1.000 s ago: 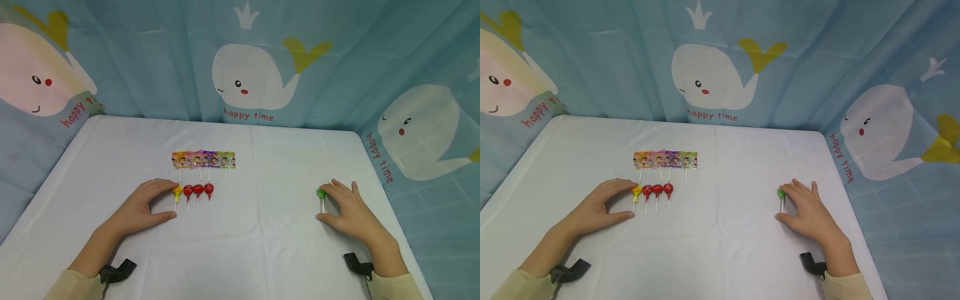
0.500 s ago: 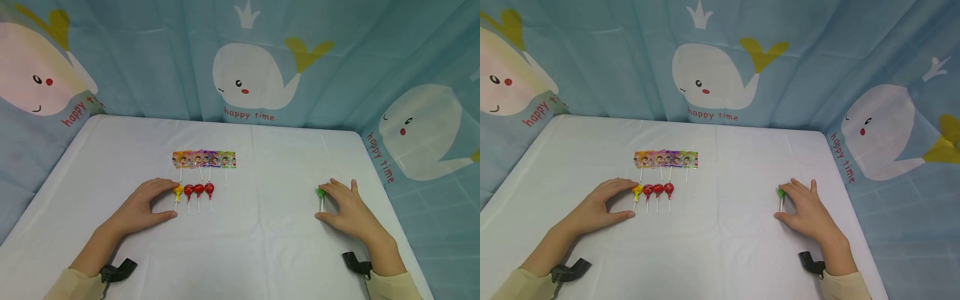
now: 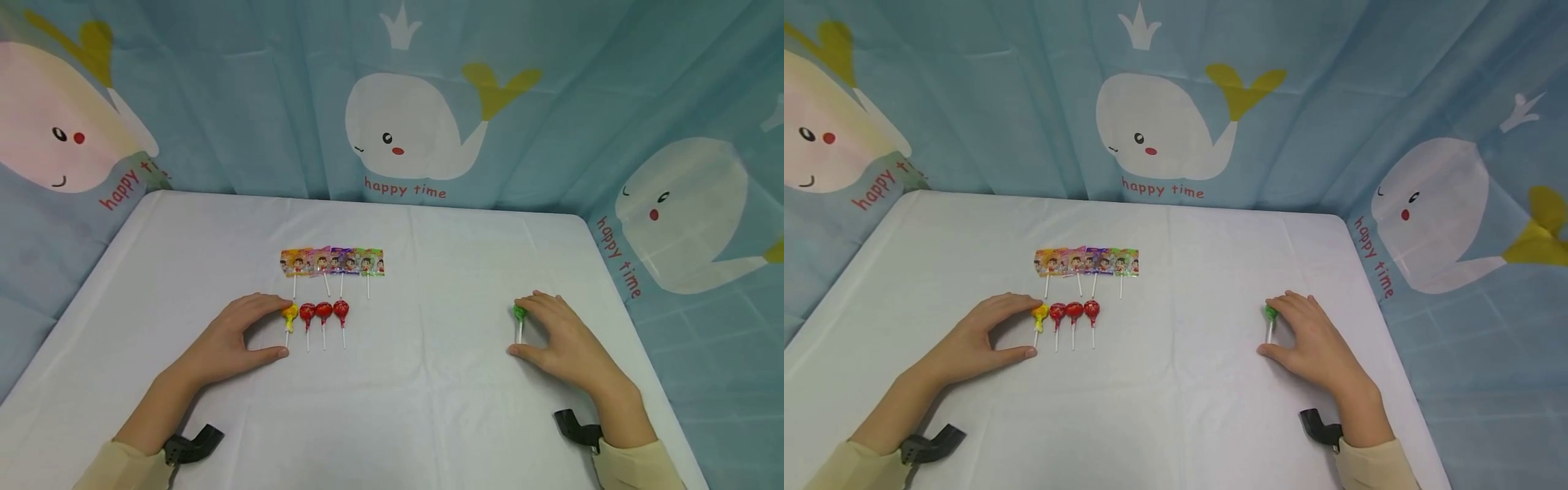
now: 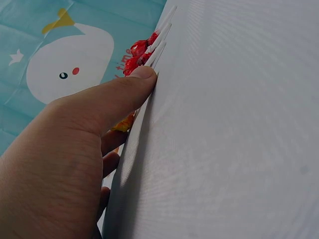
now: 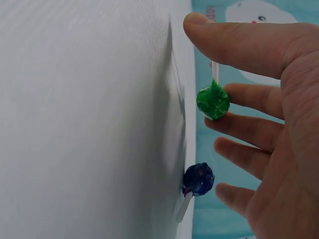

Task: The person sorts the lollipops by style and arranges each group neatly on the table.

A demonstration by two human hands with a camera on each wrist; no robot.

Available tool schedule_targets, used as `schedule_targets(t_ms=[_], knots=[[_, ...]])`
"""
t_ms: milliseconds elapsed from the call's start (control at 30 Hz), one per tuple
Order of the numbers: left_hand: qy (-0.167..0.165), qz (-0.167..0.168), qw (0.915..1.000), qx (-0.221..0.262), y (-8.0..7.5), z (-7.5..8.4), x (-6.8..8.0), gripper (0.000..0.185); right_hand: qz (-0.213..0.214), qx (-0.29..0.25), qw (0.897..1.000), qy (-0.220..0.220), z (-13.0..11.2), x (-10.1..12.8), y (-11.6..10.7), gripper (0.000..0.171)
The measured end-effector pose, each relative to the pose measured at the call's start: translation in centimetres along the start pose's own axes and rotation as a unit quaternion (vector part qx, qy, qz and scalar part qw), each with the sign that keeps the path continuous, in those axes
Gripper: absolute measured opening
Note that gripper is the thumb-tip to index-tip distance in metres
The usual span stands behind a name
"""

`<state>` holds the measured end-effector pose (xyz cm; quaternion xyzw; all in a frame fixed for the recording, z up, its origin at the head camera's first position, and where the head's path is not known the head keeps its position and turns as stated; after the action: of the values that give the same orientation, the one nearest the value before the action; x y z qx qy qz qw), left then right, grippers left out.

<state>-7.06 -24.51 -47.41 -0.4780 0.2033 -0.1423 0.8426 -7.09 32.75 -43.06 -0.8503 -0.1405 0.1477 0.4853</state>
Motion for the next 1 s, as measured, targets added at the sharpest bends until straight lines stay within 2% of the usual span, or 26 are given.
schedule_targets(t_ms=[267,567,1000], knots=[[-0.003,-0.002,1.0,-0.004,0.0,0.0,0.3,0.079,-0.009,-0.007,1.0,0.003,-0.5,-0.6,0.7,0.078],[-0.003,-0.002,1.0,-0.004,0.0,0.1,0.2,0.079,-0.014,0.008,1.0,0.007,-1.0,-1.2,0.9,0.079],[-0.001,0.0,1.0,-0.001,0.0,0.0,0.1,0.079,-0.017,0.011,1.0,-0.008,-2.0,-1.9,1.0,0.08]])
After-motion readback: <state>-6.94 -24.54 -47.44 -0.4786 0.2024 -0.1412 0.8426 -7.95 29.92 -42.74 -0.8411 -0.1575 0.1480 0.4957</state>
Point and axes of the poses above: each hand's wrist, its own x-axis away from the middle knuckle, its own y-axis out of the palm, z = x × y, the point moved 3 cm from there along -x, towards the middle knuckle, and after that the axes turned 5 degrees about -x, right-handed, at the moved point
